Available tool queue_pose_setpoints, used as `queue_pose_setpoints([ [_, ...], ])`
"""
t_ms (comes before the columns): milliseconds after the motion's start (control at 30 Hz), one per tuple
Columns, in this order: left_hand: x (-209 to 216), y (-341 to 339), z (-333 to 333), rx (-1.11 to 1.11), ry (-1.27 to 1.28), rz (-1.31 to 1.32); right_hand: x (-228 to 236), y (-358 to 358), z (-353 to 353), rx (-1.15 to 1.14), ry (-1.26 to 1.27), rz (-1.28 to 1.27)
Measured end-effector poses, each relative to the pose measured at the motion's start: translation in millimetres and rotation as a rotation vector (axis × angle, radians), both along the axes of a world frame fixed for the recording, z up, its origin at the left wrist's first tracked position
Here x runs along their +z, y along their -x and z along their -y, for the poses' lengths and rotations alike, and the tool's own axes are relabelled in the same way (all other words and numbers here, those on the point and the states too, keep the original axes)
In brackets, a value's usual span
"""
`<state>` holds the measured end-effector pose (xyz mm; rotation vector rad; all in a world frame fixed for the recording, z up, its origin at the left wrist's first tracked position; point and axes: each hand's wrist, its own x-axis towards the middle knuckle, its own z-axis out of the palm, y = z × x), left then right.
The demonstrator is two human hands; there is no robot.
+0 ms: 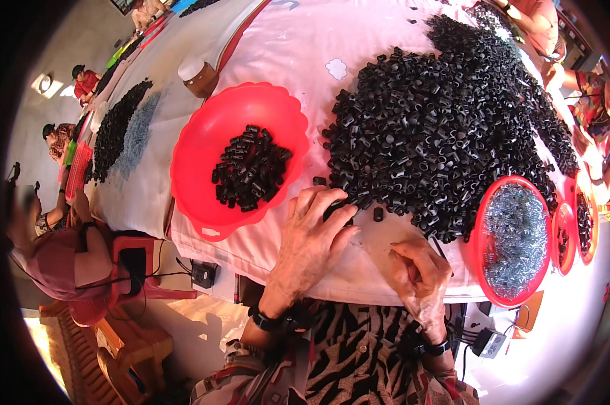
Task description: Sorting small black plastic shoe components and silver eyelets from a large pile into separate trays on a work table.
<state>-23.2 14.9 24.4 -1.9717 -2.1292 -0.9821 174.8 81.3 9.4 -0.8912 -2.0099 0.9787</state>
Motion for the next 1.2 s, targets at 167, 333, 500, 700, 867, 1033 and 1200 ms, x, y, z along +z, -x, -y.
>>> queue_pose_setpoints([
  [167,5.5,-13.6,-15.0,0.058,-0.036,0.185,-0.9,1.7,-1.7,0.029,-0.02,-0.018],
  [333,24.1,-23.1,-46.7,0.162,0.009,0.421,-5.9,1.8,-2.0,0.021,-0.058,-0.055],
  [500,10.2,-10.8,-81.7,0.306,0.017,0.491,-2.3,1.0,0.1,0.047,-0.027,-0.036],
  [700,-3.7,-8.9,-102.4,0.323,0.047,0.616,-5.3,-0.3,-2.4,0.074,-0.072,-0.119],
  [867,-11.2,-15.2,-109.8,0.387,0.052,0.582,-6.8,0.7,-5.7,0.07,-0.087,-0.113],
  [1033,-9.9,-24.0,-102.7,0.333,-0.018,0.585,-6.8,1.9,-5.2,0.068,-0.075,-0.091],
  [1200,-17.9,-40.0,-105.8,0.236,-0.102,0.559,-5.0,1.4,-2.5,0.043,-0.061,-0.024],
])
